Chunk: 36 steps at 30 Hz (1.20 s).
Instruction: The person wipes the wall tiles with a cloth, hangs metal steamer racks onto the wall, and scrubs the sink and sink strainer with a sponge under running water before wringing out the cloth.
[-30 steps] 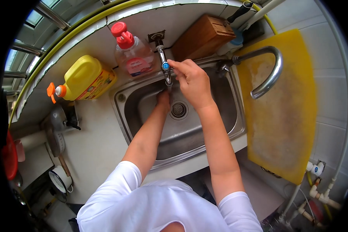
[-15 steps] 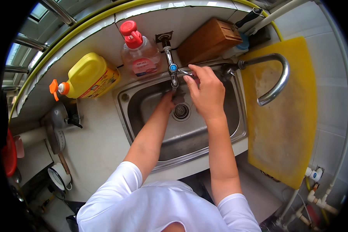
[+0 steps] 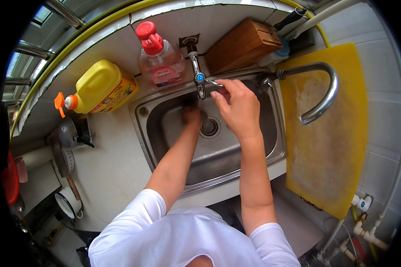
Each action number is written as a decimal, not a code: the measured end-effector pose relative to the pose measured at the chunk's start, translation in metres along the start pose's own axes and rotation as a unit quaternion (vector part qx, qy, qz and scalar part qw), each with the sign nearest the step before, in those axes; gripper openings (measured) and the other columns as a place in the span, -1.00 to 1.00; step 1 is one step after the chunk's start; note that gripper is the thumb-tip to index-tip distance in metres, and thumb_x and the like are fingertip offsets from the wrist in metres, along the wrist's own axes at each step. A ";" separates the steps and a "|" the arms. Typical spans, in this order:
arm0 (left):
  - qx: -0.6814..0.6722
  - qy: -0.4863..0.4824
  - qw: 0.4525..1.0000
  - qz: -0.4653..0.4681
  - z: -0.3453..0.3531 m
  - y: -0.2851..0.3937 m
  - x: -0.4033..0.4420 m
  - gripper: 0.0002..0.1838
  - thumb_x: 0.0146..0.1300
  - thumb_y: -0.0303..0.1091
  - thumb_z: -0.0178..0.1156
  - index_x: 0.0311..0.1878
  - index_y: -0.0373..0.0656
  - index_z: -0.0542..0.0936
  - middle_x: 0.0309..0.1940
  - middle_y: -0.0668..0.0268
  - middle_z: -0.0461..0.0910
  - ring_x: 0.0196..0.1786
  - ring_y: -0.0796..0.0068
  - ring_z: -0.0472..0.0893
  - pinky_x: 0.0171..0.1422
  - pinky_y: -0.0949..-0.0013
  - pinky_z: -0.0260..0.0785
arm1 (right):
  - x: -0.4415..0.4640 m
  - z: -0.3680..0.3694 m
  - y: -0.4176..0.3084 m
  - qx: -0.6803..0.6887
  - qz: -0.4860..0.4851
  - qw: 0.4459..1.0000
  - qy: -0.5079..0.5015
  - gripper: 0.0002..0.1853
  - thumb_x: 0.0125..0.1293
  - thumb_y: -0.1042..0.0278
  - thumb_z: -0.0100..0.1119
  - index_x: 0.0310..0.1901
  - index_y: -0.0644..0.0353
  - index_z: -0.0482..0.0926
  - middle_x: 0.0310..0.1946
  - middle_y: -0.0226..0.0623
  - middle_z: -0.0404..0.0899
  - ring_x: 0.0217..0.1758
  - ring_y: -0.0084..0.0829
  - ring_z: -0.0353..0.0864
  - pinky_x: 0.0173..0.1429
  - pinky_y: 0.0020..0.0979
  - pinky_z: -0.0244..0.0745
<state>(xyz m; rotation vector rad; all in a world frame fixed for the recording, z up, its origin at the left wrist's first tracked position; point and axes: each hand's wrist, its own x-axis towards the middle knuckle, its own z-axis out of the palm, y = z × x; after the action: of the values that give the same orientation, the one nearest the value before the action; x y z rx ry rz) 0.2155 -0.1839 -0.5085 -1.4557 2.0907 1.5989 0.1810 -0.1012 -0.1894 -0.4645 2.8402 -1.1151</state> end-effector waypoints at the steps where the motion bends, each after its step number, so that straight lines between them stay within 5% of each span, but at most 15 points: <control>1: 0.001 0.001 1.000 -0.001 0.008 -0.010 0.006 -0.56 -0.02 -0.20 0.35 -0.11 -0.29 0.59 -0.25 0.09 0.67 -0.20 0.08 0.63 -0.08 0.13 0.46 | 0.000 0.001 0.001 0.001 0.000 1.000 -0.001 -0.73 0.13 0.29 0.30 -0.12 0.12 0.65 -0.34 -0.30 0.62 -0.37 -0.36 0.63 -0.25 -0.37 0.50; 4: -0.155 0.028 0.985 0.071 0.026 -0.027 0.016 -0.54 -0.06 -0.15 0.33 -0.16 -0.33 0.60 -0.20 0.03 0.67 -0.14 0.08 0.63 -0.02 0.11 0.45 | 0.001 0.002 0.002 -0.002 -0.011 1.000 0.008 -0.72 0.13 0.30 0.30 -0.11 0.12 0.65 -0.33 -0.30 0.62 -0.38 -0.36 0.63 -0.26 -0.38 0.50; 6: -0.271 -0.032 0.961 0.032 0.032 -0.032 0.022 -0.67 0.05 -0.25 0.23 -0.17 -0.27 0.55 -0.29 0.14 0.63 -0.16 0.04 0.67 -0.21 0.11 0.53 | 0.000 0.001 0.000 0.006 -0.009 1.000 0.010 -0.72 0.13 0.31 0.30 -0.10 0.12 0.64 -0.33 -0.31 0.62 -0.37 -0.37 0.63 -0.27 -0.38 0.50; 10: -0.388 -0.176 0.900 -0.090 0.018 -0.016 0.023 -0.68 0.17 -0.23 0.14 -0.09 -0.24 0.54 -0.23 0.10 0.63 -0.09 0.04 0.65 -0.18 0.06 0.57 | -0.001 -0.003 -0.004 -0.012 -0.011 1.000 0.023 -0.73 0.14 0.31 0.29 -0.11 0.13 0.65 -0.33 -0.32 0.62 -0.37 -0.37 0.64 -0.27 -0.37 0.50; 12: -0.555 -0.357 0.727 -0.191 -0.021 0.040 -0.027 -0.66 0.24 -0.15 0.06 -0.10 -0.24 0.55 -0.30 0.10 0.63 -0.33 0.05 0.61 -0.29 0.02 0.47 | -0.002 -0.002 -0.004 -0.017 -0.014 0.999 0.038 -0.75 0.13 0.30 0.29 -0.13 0.12 0.65 -0.33 -0.31 0.62 -0.38 -0.36 0.63 -0.27 -0.36 0.49; 15: -0.559 -0.353 0.703 -0.263 0.018 0.017 0.006 -0.74 0.26 -0.19 0.02 -0.14 -0.14 0.54 -0.34 0.12 0.61 -0.37 0.09 0.59 -0.34 -0.05 0.45 | -0.003 -0.003 -0.006 -0.049 -0.009 0.998 0.028 -0.76 0.13 0.28 0.30 -0.17 0.12 0.66 -0.34 -0.29 0.61 -0.38 -0.31 0.62 -0.28 -0.33 0.50; 22: -0.558 -0.304 0.738 -0.229 0.067 -0.013 0.033 -0.82 0.23 -0.26 0.05 -0.17 -0.09 0.52 -0.32 0.18 0.56 -0.30 0.21 0.55 -0.27 0.05 0.43 | -0.022 0.007 -0.027 -0.177 -0.097 0.979 0.004 -0.76 0.09 0.42 0.27 -0.18 0.25 0.60 -0.42 -0.30 0.55 -0.45 -0.35 0.61 -0.35 -0.34 0.47; 26: -0.504 -0.222 0.810 -0.203 0.056 -0.030 0.024 -0.77 0.23 -0.29 0.08 -0.06 -0.07 0.49 -0.17 0.23 0.56 -0.13 0.28 0.56 -0.20 0.15 0.45 | -0.040 0.023 -0.001 0.025 -0.052 0.998 -0.038 -0.54 0.05 0.60 0.15 0.07 0.32 0.50 -0.28 -0.22 0.53 -0.32 -0.37 0.65 -0.13 -0.43 0.55; 27: -0.462 -0.229 0.841 -0.164 0.027 -0.015 0.004 -0.74 0.23 -0.29 0.10 -0.02 -0.08 0.48 -0.16 0.25 0.56 -0.14 0.30 0.57 -0.19 0.17 0.46 | -0.043 0.030 0.023 0.255 0.007 0.961 -0.103 -0.50 0.05 0.62 0.14 0.12 0.30 0.49 -0.21 -0.21 0.51 -0.20 -0.37 0.64 -0.03 -0.45 0.53; 28: -0.418 -0.236 0.869 -0.125 -0.003 0.003 -0.017 -0.71 0.23 -0.30 0.12 0.02 -0.09 0.48 -0.16 0.28 0.56 -0.15 0.31 0.58 -0.18 0.18 0.46 | -0.046 0.037 0.049 0.470 0.066 0.866 -0.159 -0.46 0.05 0.64 0.12 0.17 0.29 0.47 -0.14 -0.19 0.49 -0.08 -0.37 0.63 0.07 -0.47 0.50; 29: -0.372 -0.245 0.884 -0.139 -0.033 0.026 -0.042 -0.70 0.23 -0.25 0.16 0.01 -0.11 0.50 -0.20 0.32 0.57 -0.22 0.38 0.59 -0.22 0.24 0.49 | -0.050 0.045 0.081 0.422 0.102 0.874 -0.218 -0.21 -0.05 0.55 0.30 0.33 0.21 0.31 0.14 -0.10 0.37 0.24 -0.19 0.43 0.29 -0.34 0.37; 30: -0.369 -0.245 0.885 -0.141 -0.050 0.037 -0.059 -0.70 0.23 -0.25 0.16 0.01 -0.11 0.50 -0.20 0.32 0.57 -0.22 0.38 0.59 -0.22 0.24 0.49 | -0.062 0.058 0.097 0.424 0.105 0.873 -0.217 -0.21 -0.05 0.55 0.30 0.33 0.21 0.31 0.14 -0.10 0.37 0.24 -0.19 0.43 0.29 -0.34 0.37; 32: -0.318 -0.257 0.905 -0.115 -0.073 0.047 -0.082 -0.80 0.27 -0.25 0.14 -0.08 -0.06 0.56 -0.33 0.38 0.58 -0.27 0.45 0.60 -0.34 0.38 0.50 | -0.084 0.081 0.123 0.038 0.023 0.986 -0.162 0.11 -0.28 0.40 0.52 0.41 0.16 0.13 0.28 -0.02 0.25 0.38 -0.06 0.22 0.39 -0.13 0.23; 33: -0.306 -0.273 0.907 -0.094 -0.083 0.048 -0.091 -0.78 0.28 -0.23 0.12 -0.07 -0.08 0.55 -0.31 0.38 0.58 -0.27 0.48 0.61 -0.34 0.38 0.51 | -0.091 0.095 0.137 0.071 0.017 0.980 -0.184 0.33 -0.45 0.35 0.60 0.46 0.10 -0.04 0.39 -0.02 0.09 0.47 0.05 0.01 0.48 -0.08 0.04; 36: -0.240 -0.381 0.889 -0.083 -0.109 0.057 -0.108 -0.76 0.29 -0.21 0.13 -0.07 -0.11 0.55 -0.30 0.39 0.58 -0.27 0.52 0.61 -0.32 0.39 0.52 | -0.094 0.112 0.143 0.054 -0.050 0.984 -0.165 0.32 -0.43 0.35 0.60 0.46 0.08 -0.04 0.40 -0.04 0.09 0.47 0.10 0.00 0.47 -0.08 0.05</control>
<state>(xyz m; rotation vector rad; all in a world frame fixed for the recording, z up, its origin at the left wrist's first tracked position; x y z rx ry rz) 0.2758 -0.2076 -0.3584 -0.8198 1.1521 2.2213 0.2519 -0.0477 -0.3735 -0.7178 2.4822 -1.0849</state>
